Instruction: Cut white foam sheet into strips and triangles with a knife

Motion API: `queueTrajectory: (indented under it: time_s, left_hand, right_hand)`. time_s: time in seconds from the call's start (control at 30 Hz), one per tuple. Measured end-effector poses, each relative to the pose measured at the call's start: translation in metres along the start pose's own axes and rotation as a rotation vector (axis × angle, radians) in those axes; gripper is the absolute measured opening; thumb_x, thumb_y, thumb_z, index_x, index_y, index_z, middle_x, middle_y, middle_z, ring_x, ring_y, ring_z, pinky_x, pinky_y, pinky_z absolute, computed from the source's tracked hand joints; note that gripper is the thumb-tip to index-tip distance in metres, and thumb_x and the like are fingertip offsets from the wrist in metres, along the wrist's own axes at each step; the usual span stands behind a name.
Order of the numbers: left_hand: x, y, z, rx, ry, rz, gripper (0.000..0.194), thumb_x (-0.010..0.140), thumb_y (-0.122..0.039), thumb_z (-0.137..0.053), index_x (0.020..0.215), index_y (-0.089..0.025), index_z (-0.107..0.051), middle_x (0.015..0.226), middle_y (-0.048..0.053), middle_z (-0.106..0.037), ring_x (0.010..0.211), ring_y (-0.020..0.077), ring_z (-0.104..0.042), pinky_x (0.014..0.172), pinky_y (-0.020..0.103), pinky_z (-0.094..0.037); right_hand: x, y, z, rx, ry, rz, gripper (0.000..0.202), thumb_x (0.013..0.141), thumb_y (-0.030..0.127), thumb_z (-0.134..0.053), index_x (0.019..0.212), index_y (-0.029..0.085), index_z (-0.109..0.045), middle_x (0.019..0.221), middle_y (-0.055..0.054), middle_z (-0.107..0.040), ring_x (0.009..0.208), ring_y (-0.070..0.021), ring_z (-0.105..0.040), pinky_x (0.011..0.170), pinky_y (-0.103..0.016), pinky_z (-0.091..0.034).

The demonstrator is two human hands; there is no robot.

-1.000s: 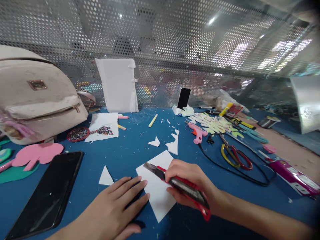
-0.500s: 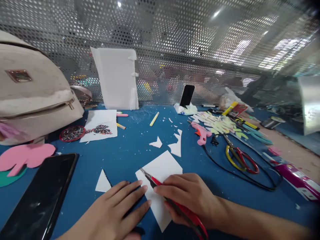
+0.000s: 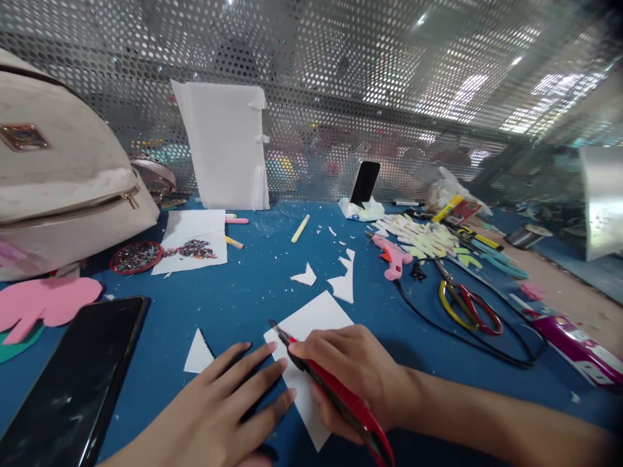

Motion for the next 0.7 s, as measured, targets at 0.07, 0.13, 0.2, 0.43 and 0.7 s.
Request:
queueTrajectory:
  time_s: [0.07,0.13,0.2,0.43,0.7]
  left_hand:
    - [0.001,0.0,0.001,0.03,0.045,-0.026,0.058,0.105,-0.064,-0.04,0.148,-0.029,-0.054,0.145,0.007,-0.062,0.137,0.0324,-0.051,0.116,0.05,-0.037]
    - [0.002,0.0,0.002,0.043,0.073,-0.048,0.06,0.104,-0.065,-0.04,0.15,-0.029,-0.053,0.147,0.01,-0.061,0.137,0.0338,-0.052,0.107,0.05,-0.046]
    - [0.002,0.001,0.004,0.043,0.076,-0.054,0.061,0.104,-0.066,-0.038,0.15,-0.028,-0.052,0.149,0.012,-0.059,0.137,0.0346,-0.053,0.103,0.051,-0.05]
    - [0.003,-0.002,0.001,0.042,0.089,-0.07,0.06,0.105,-0.063,-0.038,0.151,-0.026,-0.052,0.151,0.014,-0.057,0.135,0.0363,-0.056,0.099,0.054,-0.055]
    - [0.002,0.001,0.0,0.021,0.087,-0.054,0.057,0.105,-0.06,-0.041,0.15,-0.028,-0.052,0.151,0.012,-0.057,0.138,0.0364,-0.052,0.103,0.054,-0.051]
  right_hand:
    - [0.006,-0.003,0.0,0.029,-0.022,-0.004,0.017,0.086,0.022,-0.048,0.103,0.019,-0.051,0.072,0.001,-0.06,0.054,-0.0142,-0.049,0.048,-0.028,-0.033]
    - [0.012,-0.007,-0.001,0.041,-0.065,-0.01,0.008,0.088,0.025,-0.049,0.094,0.021,-0.048,0.07,0.002,-0.058,0.053,-0.013,-0.049,0.048,-0.027,-0.031]
    - [0.017,-0.015,-0.003,0.055,-0.099,-0.063,0.008,0.09,0.028,-0.051,0.091,0.022,-0.046,0.067,0.004,-0.057,0.052,-0.0117,-0.05,0.048,-0.026,-0.031]
    - [0.017,-0.028,-0.008,0.186,-0.127,-0.161,0.02,0.093,0.027,-0.05,0.11,0.019,-0.052,0.079,0.001,-0.065,0.054,-0.0113,-0.058,0.053,-0.023,-0.041]
    - [0.006,-0.022,-0.007,0.233,-0.284,-0.012,0.017,0.086,0.019,-0.052,0.103,0.021,-0.049,0.068,0.005,-0.053,0.049,-0.0104,-0.047,0.048,-0.023,-0.036]
Point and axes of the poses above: each hand's wrist, its own x-axis towards the middle knuckle, its own z-axis out of the back of the hand, y = z × x, the point moved 8 cm from there along x, towards the middle knuckle
